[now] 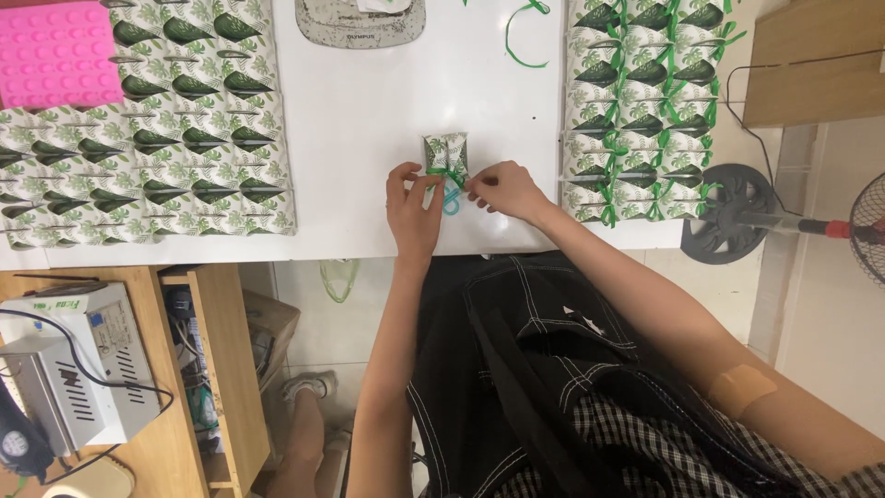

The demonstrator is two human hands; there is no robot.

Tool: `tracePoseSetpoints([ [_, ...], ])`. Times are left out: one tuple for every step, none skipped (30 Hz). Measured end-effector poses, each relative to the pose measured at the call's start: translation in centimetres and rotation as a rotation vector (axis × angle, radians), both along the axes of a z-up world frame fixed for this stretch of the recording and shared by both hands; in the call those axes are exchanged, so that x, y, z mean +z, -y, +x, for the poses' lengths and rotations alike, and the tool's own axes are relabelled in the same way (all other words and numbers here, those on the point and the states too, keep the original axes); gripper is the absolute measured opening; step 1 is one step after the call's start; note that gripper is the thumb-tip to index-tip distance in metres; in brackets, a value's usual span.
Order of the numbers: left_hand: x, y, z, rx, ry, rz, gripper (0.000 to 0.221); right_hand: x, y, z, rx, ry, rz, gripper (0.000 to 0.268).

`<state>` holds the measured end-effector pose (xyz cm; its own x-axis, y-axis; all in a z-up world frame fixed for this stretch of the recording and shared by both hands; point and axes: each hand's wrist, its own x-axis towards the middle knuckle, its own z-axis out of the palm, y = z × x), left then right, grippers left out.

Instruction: Wrapping small boxes with green ribbon and tying bows.

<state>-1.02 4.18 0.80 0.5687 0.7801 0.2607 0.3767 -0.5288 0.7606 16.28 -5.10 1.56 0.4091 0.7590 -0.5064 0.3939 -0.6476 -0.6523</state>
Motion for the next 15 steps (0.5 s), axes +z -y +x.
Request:
tracePoseSetpoints([
  [-0.2,0.2,0.1,0.014,-0.008,-0.008,0.012,0.1,-0.1,-0.1,-0.101,-0.200,-0.027,0.029],
  [-0.4,0.5,0.1,0.028,-0.017,-0.016,0.012,0.2,-0.2,-0.3,-0.202,-0.400,-0.054,0.033],
  [-0.5,0.7,0.2,0.029,-0.018,-0.016,0.012,-0.3,-0.2,-0.3,-0.200,-0.401,-0.055,0.033],
  [-0.6,0.9,0.3,0.062,-0.026,-0.042,0.012,-0.8,-0.2,-0.4,-0.216,-0.442,-0.018,0.033],
  [-0.7,1.1,0.5,0.095,-0.034,-0.068,0.011,-1.3,-0.1,-0.4,-0.232,-0.481,0.020,0.034],
  [-0.4,1.2,0.6,0.096,-0.033,-0.068,0.011,-1.0,-0.4,-0.4,-0.231,-0.481,0.019,0.034],
  [-0.2,1.3,0.9,0.130,-0.021,-0.082,0.011,-0.7,-0.6,-0.4,-0.350,-0.591,-0.053,0.032],
  [0.0,1.3,1.1,0.164,-0.008,-0.097,0.011,-0.4,-0.9,-0.4,-0.471,-0.699,-0.126,0.031],
  [0.1,1.4,1.1,0.166,-0.007,-0.096,0.011,-0.2,-1.0,-0.3,-0.469,-0.699,-0.125,0.031],
  [0.2,1.5,1.2,0.163,-0.017,-0.124,0.011,0.0,-1.2,-0.3,-0.578,-0.776,-0.159,0.030],
  [0.3,1.5,1.2,0.161,-0.029,-0.151,0.010,0.2,-1.3,-0.4,-0.685,-0.855,-0.194,0.029],
  [0.2,1.6,1.2,0.163,-0.029,-0.150,0.010,-0.5,-1.2,-0.3,-0.682,-0.856,-0.194,0.029],
  [0.2,1.6,1.3,0.164,-0.032,-0.155,0.010,-1.1,-1.0,-0.3,-0.672,-0.835,-0.198,0.028],
  [0.1,1.7,1.3,0.165,-0.035,-0.160,0.010,-1.8,-0.8,-0.2,-0.661,-0.815,-0.201,0.028],
  [0.3,1.8,1.5,0.165,-0.034,-0.161,0.010,-1.9,-0.7,-0.1,-0.661,-0.814,-0.201,0.028],
])
